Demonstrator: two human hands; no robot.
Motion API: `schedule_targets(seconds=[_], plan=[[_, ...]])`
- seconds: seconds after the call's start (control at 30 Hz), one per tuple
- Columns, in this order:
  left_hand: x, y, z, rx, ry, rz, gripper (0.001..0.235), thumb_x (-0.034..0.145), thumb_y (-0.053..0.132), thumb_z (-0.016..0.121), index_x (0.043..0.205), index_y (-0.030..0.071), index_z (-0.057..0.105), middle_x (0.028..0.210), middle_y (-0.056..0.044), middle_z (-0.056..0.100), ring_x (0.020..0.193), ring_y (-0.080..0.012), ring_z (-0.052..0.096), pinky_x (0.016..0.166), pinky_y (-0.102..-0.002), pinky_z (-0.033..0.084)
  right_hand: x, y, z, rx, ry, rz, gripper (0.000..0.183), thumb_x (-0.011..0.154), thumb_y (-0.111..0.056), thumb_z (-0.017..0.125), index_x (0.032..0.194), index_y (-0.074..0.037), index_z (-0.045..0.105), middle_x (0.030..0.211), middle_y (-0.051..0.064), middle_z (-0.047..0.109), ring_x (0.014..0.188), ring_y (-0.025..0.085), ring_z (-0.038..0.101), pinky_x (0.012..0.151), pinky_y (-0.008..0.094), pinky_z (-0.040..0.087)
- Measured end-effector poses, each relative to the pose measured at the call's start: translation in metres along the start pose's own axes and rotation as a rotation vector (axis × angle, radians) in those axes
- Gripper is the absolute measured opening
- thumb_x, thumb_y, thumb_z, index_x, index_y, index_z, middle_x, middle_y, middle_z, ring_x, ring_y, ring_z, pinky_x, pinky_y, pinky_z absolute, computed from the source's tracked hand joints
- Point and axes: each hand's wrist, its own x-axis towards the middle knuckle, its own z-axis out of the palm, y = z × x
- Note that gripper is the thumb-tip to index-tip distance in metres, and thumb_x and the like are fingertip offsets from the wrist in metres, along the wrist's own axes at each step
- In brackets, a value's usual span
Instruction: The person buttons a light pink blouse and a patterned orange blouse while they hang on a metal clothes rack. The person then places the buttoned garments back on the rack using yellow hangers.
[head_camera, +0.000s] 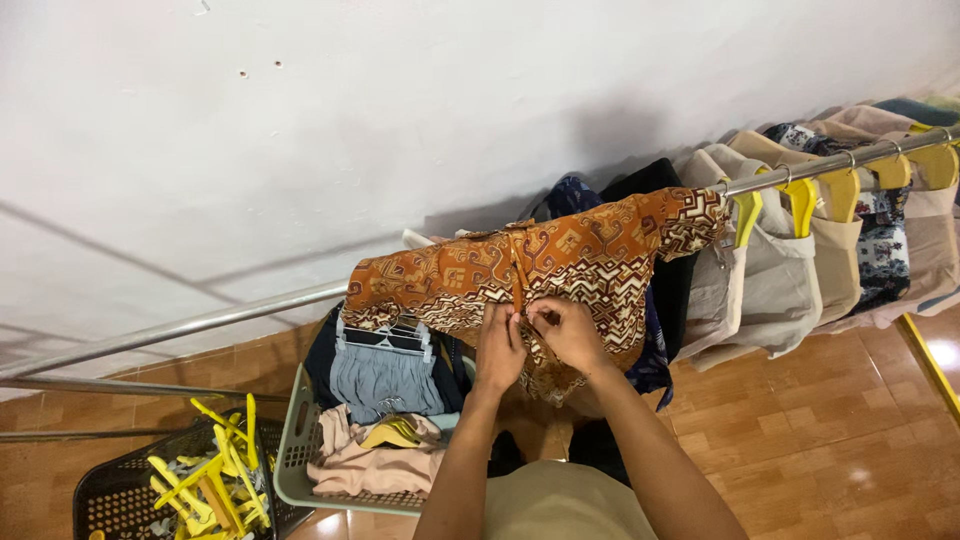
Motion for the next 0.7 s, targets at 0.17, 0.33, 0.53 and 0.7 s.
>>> schedule_targets(seconds=[0.17,0.33,0.53,0.7], plan=[[0.002,-0.003,0.004,-0.133,0.060,0.002,0.015,0.102,0.014,0.057,0.107,0.000,0.061,0.097,-0.018,0.064,0.089,-0.0369,0.066,0.079,-0.044,0.052,-0.011,0.007,0.009,-0.155,0.026,-0.161,0.029,0.077,-0.008,0.082,0.104,-0.001,0.074,0.101,0.014,0.077,0.090,0.026,0.074,0.081,0.038,0.058],[0.003,-0.002,0.001,-0.144,0.031,-0.118,0.017,0.100,0.017,0.062,0.105,0.001,0.065,0.092,-0.015,0.072,0.082,-0.0295,0.072,0.075,-0.040,0.055,-0.015,0.025,0.026,-0.141,0.128,-0.082,0.018,0.087,-0.008,0.074,0.105,-0.005,0.077,0.102,0.013,0.079,0.085,0.023,0.078,0.081,0.035,0.062],[0.001,-0.016,0.009,-0.158,0.064,-0.128,0.016,0.098,0.016,0.064,0.105,0.002,0.068,0.096,-0.013,0.076,0.086,-0.0257,0.075,0.079,-0.037,0.056,-0.013,0.046,0.031,-0.137,0.148,-0.014,0.020,0.088,-0.008,0.074,0.107,-0.003,0.075,0.102,0.014,0.078,0.088,0.025,0.077,0.081,0.035,0.062],[-0.005,-0.034,0.014,-0.030,0.023,-0.207,0.021,0.089,0.016,0.073,0.108,0.007,0.077,0.099,-0.014,0.077,0.090,-0.0275,0.074,0.082,-0.037,0.056,-0.010,0.059,0.029,-0.101,0.151,-0.020,0.020,0.084,-0.007,0.076,0.104,-0.003,0.075,0.104,0.014,0.077,0.092,0.024,0.077,0.083,0.034,0.062]])
